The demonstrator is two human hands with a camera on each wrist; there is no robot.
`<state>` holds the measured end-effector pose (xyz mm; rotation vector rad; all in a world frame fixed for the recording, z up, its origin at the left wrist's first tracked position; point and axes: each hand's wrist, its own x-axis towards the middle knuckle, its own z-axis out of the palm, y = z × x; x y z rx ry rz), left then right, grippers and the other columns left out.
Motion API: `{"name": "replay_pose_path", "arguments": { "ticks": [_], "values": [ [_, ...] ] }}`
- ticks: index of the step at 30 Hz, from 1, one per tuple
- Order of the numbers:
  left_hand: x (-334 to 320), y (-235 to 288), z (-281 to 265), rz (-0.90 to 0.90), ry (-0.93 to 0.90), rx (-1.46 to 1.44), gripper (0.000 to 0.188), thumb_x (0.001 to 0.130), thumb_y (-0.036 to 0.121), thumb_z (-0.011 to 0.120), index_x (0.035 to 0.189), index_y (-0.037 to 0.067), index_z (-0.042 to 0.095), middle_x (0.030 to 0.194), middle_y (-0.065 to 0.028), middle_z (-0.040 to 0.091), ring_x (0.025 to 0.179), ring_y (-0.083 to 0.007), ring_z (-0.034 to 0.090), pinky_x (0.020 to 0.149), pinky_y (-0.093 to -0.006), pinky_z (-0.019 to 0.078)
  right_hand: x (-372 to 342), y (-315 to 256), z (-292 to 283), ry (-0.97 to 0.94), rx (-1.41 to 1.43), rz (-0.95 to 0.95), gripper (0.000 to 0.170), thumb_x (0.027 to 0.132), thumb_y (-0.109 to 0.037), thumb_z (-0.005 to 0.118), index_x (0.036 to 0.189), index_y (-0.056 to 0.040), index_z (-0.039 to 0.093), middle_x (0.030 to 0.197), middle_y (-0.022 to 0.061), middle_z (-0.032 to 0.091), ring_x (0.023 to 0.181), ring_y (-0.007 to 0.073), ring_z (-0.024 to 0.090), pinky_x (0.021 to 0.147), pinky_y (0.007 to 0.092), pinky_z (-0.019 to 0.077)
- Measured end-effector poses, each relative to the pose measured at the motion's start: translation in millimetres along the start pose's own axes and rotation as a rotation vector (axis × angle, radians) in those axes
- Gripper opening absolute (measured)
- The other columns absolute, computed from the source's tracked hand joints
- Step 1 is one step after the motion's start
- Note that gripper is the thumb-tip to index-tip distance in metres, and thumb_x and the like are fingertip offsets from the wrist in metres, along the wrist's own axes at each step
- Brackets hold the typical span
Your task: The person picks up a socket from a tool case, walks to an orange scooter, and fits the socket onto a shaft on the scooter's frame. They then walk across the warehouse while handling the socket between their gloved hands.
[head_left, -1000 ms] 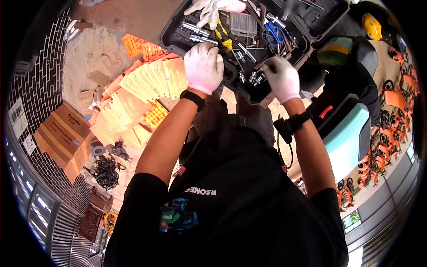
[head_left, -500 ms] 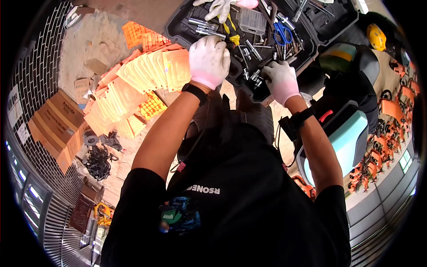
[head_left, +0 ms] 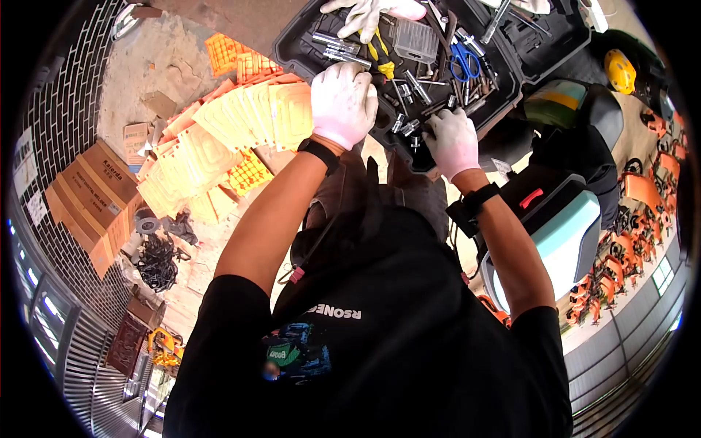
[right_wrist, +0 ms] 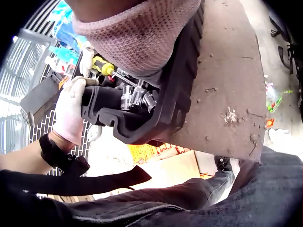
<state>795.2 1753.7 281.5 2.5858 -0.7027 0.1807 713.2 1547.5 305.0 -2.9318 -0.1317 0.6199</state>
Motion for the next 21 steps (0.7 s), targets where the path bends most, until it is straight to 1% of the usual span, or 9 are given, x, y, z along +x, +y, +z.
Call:
{"name": "replay_pose_path", "arguments": {
  "ticks": [3,5,6,10,12,13,15,19,21],
  "values": [
    [2,2,-1,-0.009,-0.013,0.001,0.017,0.08,0.018,0.059,0.095,0.011,0.062,0.1,-0.0048,0.06,0.096,-0.0272,0.054,0.082,-0.0427,0.0412,-2,4,-1,0.07,0.088,-0.011,0.015,0.074,-0.016,0.069,0.086,-0.0081,0.067,0.087,0.0072,0.063,0.088,0.0288,0.057,0.079,0.0379,0.0464],
    [4,5,-4,-0.059,0.055,-0.109,0.019,0.08,0.016,0.061,0.098,0.01,0.062,0.102,-0.0059,0.06,0.096,-0.0285,0.054,0.084,-0.0431,0.0411,-10,3,-18,0.245,0.537,-0.077,0.017,0.072,-0.012,0.071,0.087,-0.0066,0.066,0.089,0.0077,0.063,0.088,0.0281,0.057,0.081,0.0373,0.0455],
    [6,8,-9,-0.055,0.104,-0.196,0.021,0.081,0.015,0.062,0.101,0.01,0.062,0.103,-0.0074,0.06,0.095,-0.0297,0.054,0.085,-0.0435,0.0409,-14,-1,-31,0.277,0.625,-0.062,0.02,0.071,-0.008,0.072,0.089,-0.0055,0.065,0.091,0.0078,0.063,0.091,0.0278,0.058,0.083,0.0372,0.046],
    [13,42,-60,0.062,-0.101,-0.558,0.036,0.077,0.013,0.07,0.111,0.006,0.061,0.101,-0.0115,0.059,0.095,-0.031,0.056,0.084,-0.0398,0.0448,-31,-13,-68,0.374,0.854,-0.006,0.023,0.073,-0.003,0.073,0.095,-0.0039,0.066,0.094,0.0073,0.065,0.082,0.0214,0.061,0.073,0.0295,0.0498],
    [18,58,-78,0.084,-0.223,-0.72,0.038,0.076,0.011,0.072,0.111,0.004,0.061,0.097,-0.0132,0.059,0.09,-0.0307,0.059,0.079,-0.0374,0.0479,-36,-20,-81,0.313,1.042,0.112,0.023,0.075,0.0,0.073,0.097,-0.0022,0.065,0.092,0.0062,0.065,0.074,0.0141,0.059,0.068,0.0252,0.0486],
    [19,63,-79,0.084,-0.207,-0.784,0.037,0.075,0.011,0.073,0.11,0.003,0.062,0.097,-0.0132,0.06,0.088,-0.0303,0.06,0.076,-0.0365,0.0488,-37,-22,-82,0.326,1.042,0.109,0.023,0.075,0.0,0.073,0.097,-0.0022,0.065,0.092,0.0062,0.065,0.074,0.0141,0.059,0.068,0.0252,0.0486],
    [24,67,-82,0.116,-0.195,-0.821,0.037,0.075,0.01,0.073,0.109,0.003,0.062,0.095,-0.0131,0.06,0.085,-0.0302,0.061,0.074,-0.0363,0.0494,-40,-25,-83,0.329,1.237,0.156,0.022,0.076,0.001,0.072,0.097,-0.0011,0.065,0.089,0.0052,0.063,0.071,0.0107,0.056,0.066,0.0241,0.0476],
    [30,74,-93,0.172,-0.174,-0.83,0.035,0.076,0.01,0.072,0.109,0.003,0.062,0.092,-0.0134,0.06,0.083,-0.0316,0.06,0.073,-0.0373,0.0497,-43,-24,-86,0.348,1.215,0.147,0.02,0.077,0.001,0.071,0.096,-0.0006,0.064,0.086,0.0054,0.062,0.07,0.0115,0.057,0.065,0.0243,0.0472],
    [33,76,-98,0.195,-0.208,-0.758,0.033,0.079,0.01,0.071,0.109,0.002,0.061,0.091,-0.0122,0.062,0.084,-0.0261,0.063,0.073,-0.0343,0.0505,-46,-27,-93,0.352,1.16,0.148,0.02,0.077,0.001,0.071,0.096,-0.0005,0.064,0.085,0.0054,0.062,0.07,0.0116,0.057,0.065,0.0243,0.0472]
  ]
}}
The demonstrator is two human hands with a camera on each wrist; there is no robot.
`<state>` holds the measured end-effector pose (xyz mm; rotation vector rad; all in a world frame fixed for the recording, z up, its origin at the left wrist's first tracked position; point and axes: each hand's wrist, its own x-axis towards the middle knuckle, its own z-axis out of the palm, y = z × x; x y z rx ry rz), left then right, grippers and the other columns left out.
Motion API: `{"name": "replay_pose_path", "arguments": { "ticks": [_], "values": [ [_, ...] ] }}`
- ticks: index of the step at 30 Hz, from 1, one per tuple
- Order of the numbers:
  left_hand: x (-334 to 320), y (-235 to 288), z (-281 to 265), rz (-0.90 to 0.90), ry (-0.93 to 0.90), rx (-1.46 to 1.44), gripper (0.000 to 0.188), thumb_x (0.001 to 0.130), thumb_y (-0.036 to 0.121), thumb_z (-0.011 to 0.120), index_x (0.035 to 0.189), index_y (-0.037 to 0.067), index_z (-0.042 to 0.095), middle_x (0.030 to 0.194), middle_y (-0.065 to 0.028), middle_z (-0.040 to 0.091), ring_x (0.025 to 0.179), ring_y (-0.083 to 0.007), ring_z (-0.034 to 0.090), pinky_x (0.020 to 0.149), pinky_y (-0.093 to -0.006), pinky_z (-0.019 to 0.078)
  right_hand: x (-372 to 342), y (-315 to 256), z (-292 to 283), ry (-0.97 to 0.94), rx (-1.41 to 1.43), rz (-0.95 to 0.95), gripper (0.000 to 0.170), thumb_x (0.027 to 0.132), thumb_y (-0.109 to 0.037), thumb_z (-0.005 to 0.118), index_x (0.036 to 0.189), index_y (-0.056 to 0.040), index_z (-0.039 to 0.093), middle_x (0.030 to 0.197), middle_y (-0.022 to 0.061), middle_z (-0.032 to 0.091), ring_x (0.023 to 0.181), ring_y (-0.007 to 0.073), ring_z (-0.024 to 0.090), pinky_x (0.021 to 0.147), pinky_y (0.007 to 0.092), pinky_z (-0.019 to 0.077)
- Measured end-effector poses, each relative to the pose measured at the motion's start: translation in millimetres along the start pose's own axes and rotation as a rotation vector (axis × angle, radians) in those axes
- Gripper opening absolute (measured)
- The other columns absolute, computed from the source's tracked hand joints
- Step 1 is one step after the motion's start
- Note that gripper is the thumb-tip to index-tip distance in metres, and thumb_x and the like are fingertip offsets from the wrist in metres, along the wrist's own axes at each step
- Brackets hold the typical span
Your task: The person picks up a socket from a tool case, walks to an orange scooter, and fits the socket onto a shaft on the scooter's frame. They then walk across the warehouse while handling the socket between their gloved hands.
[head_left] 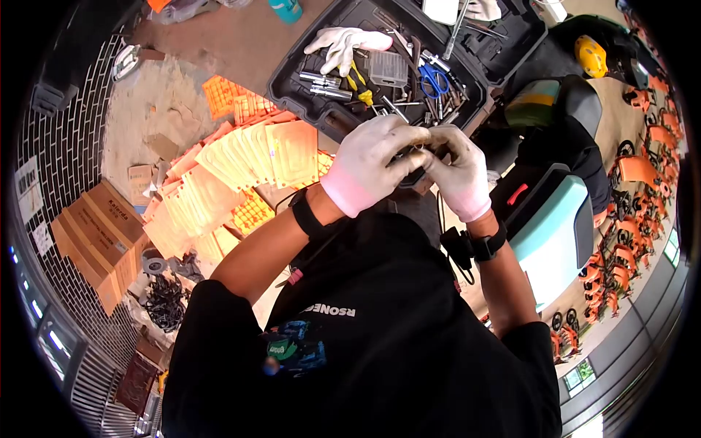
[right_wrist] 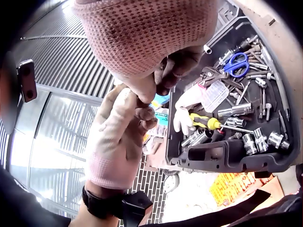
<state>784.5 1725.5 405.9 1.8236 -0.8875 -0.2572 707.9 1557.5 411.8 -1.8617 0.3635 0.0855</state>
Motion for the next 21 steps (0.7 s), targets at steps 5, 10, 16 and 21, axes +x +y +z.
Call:
{"name": "replay_pose_path", "arguments": {
  "ticks": [5,10,16,21],
  "values": [
    [-2,-1,4,-0.439,-0.016,-0.552,0.031,0.087,0.015,0.067,0.113,-0.001,0.059,0.098,-0.0093,0.065,0.085,-0.0148,0.063,0.074,-0.0278,0.0513,-5,-30,-5,0.056,-0.067,-0.028,0.018,0.077,0.0,0.071,0.094,-0.0002,0.065,0.083,0.0057,0.062,0.069,0.0118,0.057,0.065,0.0245,0.0469],
    [3,-3,-4,-0.616,-0.099,-0.939,0.033,0.093,0.019,0.061,0.117,-0.003,0.057,0.101,-0.0084,0.065,0.084,-0.0124,0.063,0.077,-0.0261,0.0516,-6,-34,-4,0.128,-0.047,-0.115,0.018,0.077,0.001,0.07,0.095,-0.0007,0.066,0.084,0.0063,0.063,0.07,0.0122,0.058,0.066,0.0245,0.0473],
    [6,-1,-7,-0.611,-0.137,-0.94,0.034,0.095,0.019,0.059,0.119,-0.004,0.056,0.101,-0.0077,0.064,0.085,-0.0117,0.062,0.077,-0.0254,0.0509,-8,-36,-6,0.123,-0.035,-0.1,0.022,0.077,0.002,0.07,0.098,-0.0013,0.066,0.086,0.0075,0.063,0.074,0.0154,0.061,0.069,0.0261,0.049],
    [5,-4,-3,-0.618,-0.146,-0.941,0.031,0.094,0.018,0.059,0.117,-0.004,0.056,0.1,-0.0075,0.065,0.085,-0.0111,0.062,0.077,-0.0251,0.0508,-10,-32,-6,0.125,0.002,-0.083,0.023,0.076,0.002,0.07,0.099,-0.0007,0.065,0.085,0.0081,0.063,0.076,0.0166,0.063,0.069,0.0266,0.0498]
  ]
}}
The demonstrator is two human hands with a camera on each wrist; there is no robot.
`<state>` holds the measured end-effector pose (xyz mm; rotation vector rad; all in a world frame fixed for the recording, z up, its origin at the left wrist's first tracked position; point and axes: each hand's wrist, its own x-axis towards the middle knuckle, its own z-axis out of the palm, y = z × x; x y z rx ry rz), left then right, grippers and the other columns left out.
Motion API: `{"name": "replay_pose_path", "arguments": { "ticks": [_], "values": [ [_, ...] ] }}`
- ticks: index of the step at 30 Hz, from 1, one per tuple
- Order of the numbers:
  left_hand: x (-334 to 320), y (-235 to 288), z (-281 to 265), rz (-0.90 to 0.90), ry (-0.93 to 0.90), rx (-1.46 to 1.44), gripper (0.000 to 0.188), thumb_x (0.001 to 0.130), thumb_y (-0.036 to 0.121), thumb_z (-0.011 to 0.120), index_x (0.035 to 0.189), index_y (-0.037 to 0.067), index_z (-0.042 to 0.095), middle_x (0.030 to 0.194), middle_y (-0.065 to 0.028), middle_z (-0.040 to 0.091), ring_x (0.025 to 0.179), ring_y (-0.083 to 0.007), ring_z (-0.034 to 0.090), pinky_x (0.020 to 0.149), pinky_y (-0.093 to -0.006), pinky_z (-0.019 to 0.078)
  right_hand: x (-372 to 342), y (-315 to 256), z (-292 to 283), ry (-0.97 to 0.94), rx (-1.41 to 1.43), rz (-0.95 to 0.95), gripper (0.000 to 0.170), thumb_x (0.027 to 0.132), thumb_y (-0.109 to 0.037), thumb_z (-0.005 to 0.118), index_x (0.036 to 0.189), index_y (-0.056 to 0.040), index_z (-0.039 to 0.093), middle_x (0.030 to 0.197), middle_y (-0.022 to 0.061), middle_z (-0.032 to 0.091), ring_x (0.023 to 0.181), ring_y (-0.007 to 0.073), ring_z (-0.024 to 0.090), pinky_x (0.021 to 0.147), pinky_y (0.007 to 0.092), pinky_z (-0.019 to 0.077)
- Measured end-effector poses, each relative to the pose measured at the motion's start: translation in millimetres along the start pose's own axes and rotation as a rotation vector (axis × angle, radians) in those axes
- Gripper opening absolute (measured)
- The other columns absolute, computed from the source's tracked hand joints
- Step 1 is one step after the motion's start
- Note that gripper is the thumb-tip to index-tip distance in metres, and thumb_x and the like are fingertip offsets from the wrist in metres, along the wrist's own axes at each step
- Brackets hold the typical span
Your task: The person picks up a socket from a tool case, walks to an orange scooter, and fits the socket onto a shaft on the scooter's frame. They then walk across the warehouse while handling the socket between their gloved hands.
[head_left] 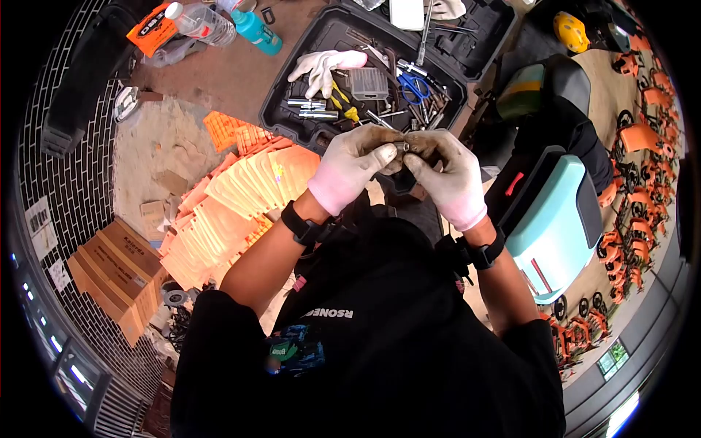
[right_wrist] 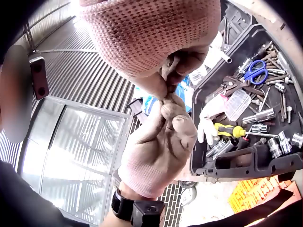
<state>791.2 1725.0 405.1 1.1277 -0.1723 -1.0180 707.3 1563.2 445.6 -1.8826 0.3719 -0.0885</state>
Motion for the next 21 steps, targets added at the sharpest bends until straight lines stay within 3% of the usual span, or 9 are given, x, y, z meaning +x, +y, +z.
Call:
{"name": "replay_pose_path", "arguments": {
  "ticks": [2,5,6,7,8,12,17,21],
  "values": [
    [0,-4,-3,0.001,0.094,0.236,0.025,0.093,0.012,0.059,0.112,-0.004,0.058,0.094,-0.0068,0.065,0.083,-0.0109,0.061,0.075,-0.0253,0.051,-3,19,-2,0.009,-0.111,0.043,0.022,0.078,0.0,0.068,0.099,-0.0001,0.065,0.086,0.009,0.064,0.077,0.0173,0.064,0.07,0.0274,0.0502],
    [4,-25,-33,0.161,0.315,0.814,0.017,0.087,0.003,0.06,0.103,-0.003,0.062,0.087,-0.0054,0.065,0.074,-0.0097,0.059,0.071,-0.0253,0.0503,-9,74,-13,0.032,-0.329,0.174,0.015,0.078,-0.005,0.065,0.093,-0.0037,0.066,0.086,0.0112,0.065,0.081,0.0269,0.064,0.074,0.0345,0.051],
    [3,-27,-38,0.102,0.332,0.826,0.018,0.086,0.003,0.061,0.103,-0.003,0.062,0.087,-0.0055,0.065,0.074,-0.0096,0.059,0.071,-0.0254,0.0501,-12,91,-15,0.033,-0.331,0.18,0.015,0.078,-0.005,0.065,0.093,-0.0037,0.066,0.086,0.0112,0.065,0.081,0.0269,0.064,0.074,0.0345,0.051],
    [2,-28,-41,0.042,0.35,0.836,0.018,0.085,0.003,0.062,0.102,-0.003,0.063,0.087,-0.0056,0.065,0.073,-0.0096,0.058,0.071,-0.0254,0.0499,-14,101,-15,0.05,-0.503,0.094,0.011,0.078,-0.007,0.065,0.089,-0.0052,0.066,0.085,0.0109,0.064,0.082,0.0289,0.062,0.074,0.0369,0.0499],
    [2,-33,-46,0.083,0.331,0.923,0.018,0.083,0.003,0.062,0.101,-0.002,0.062,0.087,-0.0082,0.065,0.073,-0.0139,0.061,0.071,-0.0273,0.0504,-16,110,-16,0.064,-0.674,0.005,0.008,0.077,-0.009,0.065,0.085,-0.0066,0.066,0.083,0.0106,0.064,0.082,0.0309,0.06,0.075,0.0393,0.0487],
    [4,-45,-45,0.145,0.294,1.056,0.017,0.082,0.004,0.062,0.098,-0.002,0.062,0.087,-0.0111,0.065,0.075,-0.0199,0.063,0.07,-0.0299,0.0507,-8,118,-10,0.039,-0.865,-0.085,0.009,0.076,-0.015,0.066,0.084,-0.0109,0.068,0.081,0.0086,0.062,0.08,0.0312,0.056,0.071,0.0401,0.0458],
    [12,-55,-34,0.095,0.242,1.126,0.015,0.083,0.011,0.062,0.094,0.002,0.062,0.088,-0.0119,0.064,0.079,-0.0267,0.064,0.071,-0.0345,0.0507,26,124,1,0.054,-1.036,-0.098,0.009,0.078,-0.019,0.065,0.084,-0.0134,0.067,0.081,0.0072,0.064,0.082,0.0296,0.057,0.07,0.0409,0.0452],
    [20,-72,-23,0.181,0.158,1.229,0.013,0.083,0.014,0.062,0.093,0.005,0.061,0.089,-0.0117,0.062,0.087,-0.0313,0.061,0.077,-0.0398,0.0491,51,130,23,-0.099,-1.2,-0.018,0.015,0.081,-0.025,0.065,0.089,-0.0128,0.065,0.08,0.0081,0.064,0.084,0.0295,0.06,0.071,0.0424,0.0472]
  ]
}}
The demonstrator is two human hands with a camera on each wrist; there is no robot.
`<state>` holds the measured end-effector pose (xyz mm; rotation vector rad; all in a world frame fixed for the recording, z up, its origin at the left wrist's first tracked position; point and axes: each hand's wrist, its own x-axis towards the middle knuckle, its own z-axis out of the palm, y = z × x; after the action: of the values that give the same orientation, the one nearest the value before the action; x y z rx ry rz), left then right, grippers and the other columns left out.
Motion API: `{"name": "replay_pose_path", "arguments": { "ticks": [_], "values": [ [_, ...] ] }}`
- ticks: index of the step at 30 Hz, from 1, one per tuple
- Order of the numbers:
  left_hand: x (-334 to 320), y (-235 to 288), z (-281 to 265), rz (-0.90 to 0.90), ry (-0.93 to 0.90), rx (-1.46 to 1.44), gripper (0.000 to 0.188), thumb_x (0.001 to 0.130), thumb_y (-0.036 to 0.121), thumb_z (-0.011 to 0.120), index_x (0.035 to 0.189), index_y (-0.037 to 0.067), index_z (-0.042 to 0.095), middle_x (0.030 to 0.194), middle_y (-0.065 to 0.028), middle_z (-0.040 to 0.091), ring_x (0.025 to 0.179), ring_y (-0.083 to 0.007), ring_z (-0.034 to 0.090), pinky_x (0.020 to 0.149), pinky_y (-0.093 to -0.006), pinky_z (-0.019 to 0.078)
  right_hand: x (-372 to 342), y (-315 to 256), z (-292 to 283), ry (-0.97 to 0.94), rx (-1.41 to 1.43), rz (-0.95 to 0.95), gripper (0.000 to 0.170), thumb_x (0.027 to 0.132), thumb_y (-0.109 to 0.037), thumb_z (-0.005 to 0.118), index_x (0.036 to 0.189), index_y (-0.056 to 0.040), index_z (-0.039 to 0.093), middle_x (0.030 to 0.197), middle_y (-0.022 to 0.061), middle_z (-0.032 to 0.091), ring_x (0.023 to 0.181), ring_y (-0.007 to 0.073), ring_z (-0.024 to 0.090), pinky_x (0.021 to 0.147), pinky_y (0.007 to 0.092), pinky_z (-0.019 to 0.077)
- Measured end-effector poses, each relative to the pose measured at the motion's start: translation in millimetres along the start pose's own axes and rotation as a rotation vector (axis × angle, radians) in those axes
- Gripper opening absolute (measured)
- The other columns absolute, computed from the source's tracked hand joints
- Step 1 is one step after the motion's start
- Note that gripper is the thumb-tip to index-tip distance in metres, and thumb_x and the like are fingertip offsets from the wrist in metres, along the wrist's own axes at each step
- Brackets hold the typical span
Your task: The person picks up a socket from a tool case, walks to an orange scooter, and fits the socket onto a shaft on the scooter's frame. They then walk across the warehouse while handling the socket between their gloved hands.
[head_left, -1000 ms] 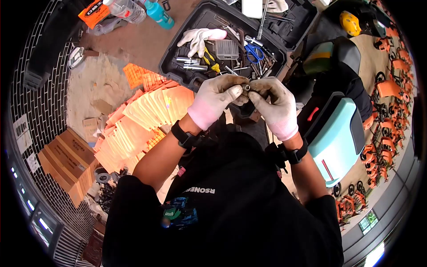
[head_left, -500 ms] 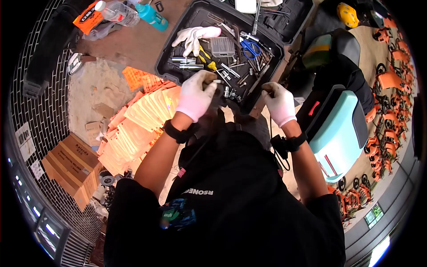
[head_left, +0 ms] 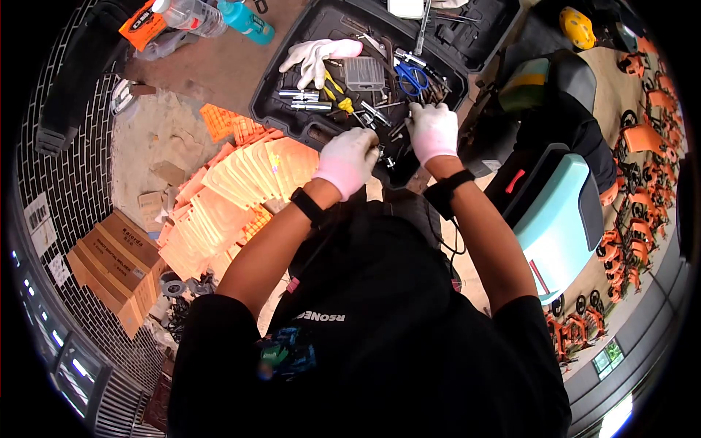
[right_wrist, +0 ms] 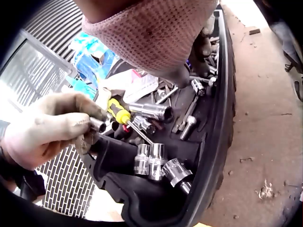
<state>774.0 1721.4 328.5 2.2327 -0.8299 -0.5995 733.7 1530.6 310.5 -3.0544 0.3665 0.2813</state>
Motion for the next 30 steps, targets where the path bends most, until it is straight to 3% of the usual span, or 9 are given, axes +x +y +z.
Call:
{"name": "replay_pose_path", "arguments": {
  "ticks": [8,11,14,15,16,18,21,22,30],
  "values": [
    [19,15,16,0.029,-0.079,0.111,0.012,0.081,0.015,0.062,0.091,0.008,0.059,0.09,-0.0118,0.061,0.089,-0.0316,0.059,0.079,-0.042,0.0479,7,-14,17,-0.044,-0.067,0.014,0.012,0.082,-0.009,0.057,0.091,-0.0077,0.063,0.089,0.0121,0.064,0.09,0.0286,0.062,0.075,0.0367,0.0509],
    [28,16,21,0.023,-0.12,0.169,0.014,0.081,0.016,0.062,0.092,0.007,0.059,0.09,-0.0122,0.061,0.09,-0.032,0.06,0.079,-0.0424,0.0479,5,-6,14,0.023,0.181,0.032,0.013,0.08,-0.009,0.059,0.091,-0.0046,0.063,0.09,0.0162,0.064,0.089,0.0339,0.061,0.082,0.04,0.0485],
    [33,13,28,-0.005,-0.122,0.132,0.018,0.08,0.015,0.063,0.095,0.006,0.059,0.092,-0.0132,0.061,0.091,-0.0329,0.06,0.08,-0.0429,0.0481,-11,8,-10,0.169,0.676,0.155,0.02,0.076,-0.011,0.067,0.094,-0.0022,0.063,0.093,0.0161,0.064,0.091,0.0367,0.059,0.084,0.0426,0.047],
    [34,12,30,-0.006,-0.107,0.094,0.021,0.08,0.015,0.063,0.098,0.005,0.06,0.092,-0.0139,0.061,0.091,-0.0335,0.06,0.08,-0.0432,0.0481,-17,12,-21,0.131,0.782,0.186,0.021,0.079,-0.009,0.067,0.098,-0.0005,0.062,0.094,0.0147,0.066,0.09,0.0295,0.064,0.081,0.0377,0.0494],
    [36,15,29,-0.004,-0.089,0.057,0.023,0.08,0.014,0.063,0.101,0.004,0.06,0.093,-0.0146,0.062,0.091,-0.0341,0.06,0.081,-0.0435,0.0482,-23,15,-24,0.14,0.778,0.193,0.021,0.079,-0.009,0.067,0.098,-0.0005,0.062,0.094,0.0147,0.066,0.09,0.0295,0.064,0.081,0.0377,0.0494],
    [37,21,25,-0.012,-0.102,0.04,0.028,0.081,0.012,0.062,0.107,0.002,0.06,0.1,-0.0167,0.063,0.096,-0.0335,0.061,0.084,-0.0407,0.0487,-35,19,-28,0.079,1.281,0.272,0.02,0.083,-0.006,0.065,0.102,0.0002,0.062,0.094,0.0128,0.068,0.087,0.019,0.065,0.078,0.0306,0.0505],
    [34,34,8,-0.14,-0.107,-0.42,0.035,0.087,0.012,0.06,0.118,-0.003,0.058,0.113,-0.0176,0.064,0.104,-0.0239,0.063,0.091,-0.0309,0.0475,-48,20,-33,0.047,1.292,0.262,0.022,0.084,-0.003,0.064,0.106,0.0004,0.061,0.095,0.0104,0.068,0.087,0.014,0.064,0.078,0.0278,0.0504],
    [32,35,8,-0.136,-0.111,-0.417,0.035,0.087,0.012,0.06,0.118,-0.003,0.058,0.113,-0.0176,0.064,0.104,-0.0239,0.063,0.091,-0.0309,0.0475,-52,20,-34,0.025,1.298,0.256,0.024,0.085,-0.002,0.063,0.108,0.0005,0.061,0.095,0.0092,0.069,0.086,0.0115,0.063,0.078,0.0264,0.0504],
    [22,35,4,-0.118,-0.087,-0.609,0.03,0.089,0.008,0.061,0.116,-0.003,0.06,0.107,-0.011,0.065,0.1,-0.0172,0.062,0.091,-0.0292,0.0471,-63,-4,-33,0.008,1.414,0.295,0.023,0.083,-0.003,0.067,0.103,0.0032,0.059,0.094,0.0102,0.067,0.087,0.0134,0.065,0.079,0.0267,0.0516]
  ]
}}
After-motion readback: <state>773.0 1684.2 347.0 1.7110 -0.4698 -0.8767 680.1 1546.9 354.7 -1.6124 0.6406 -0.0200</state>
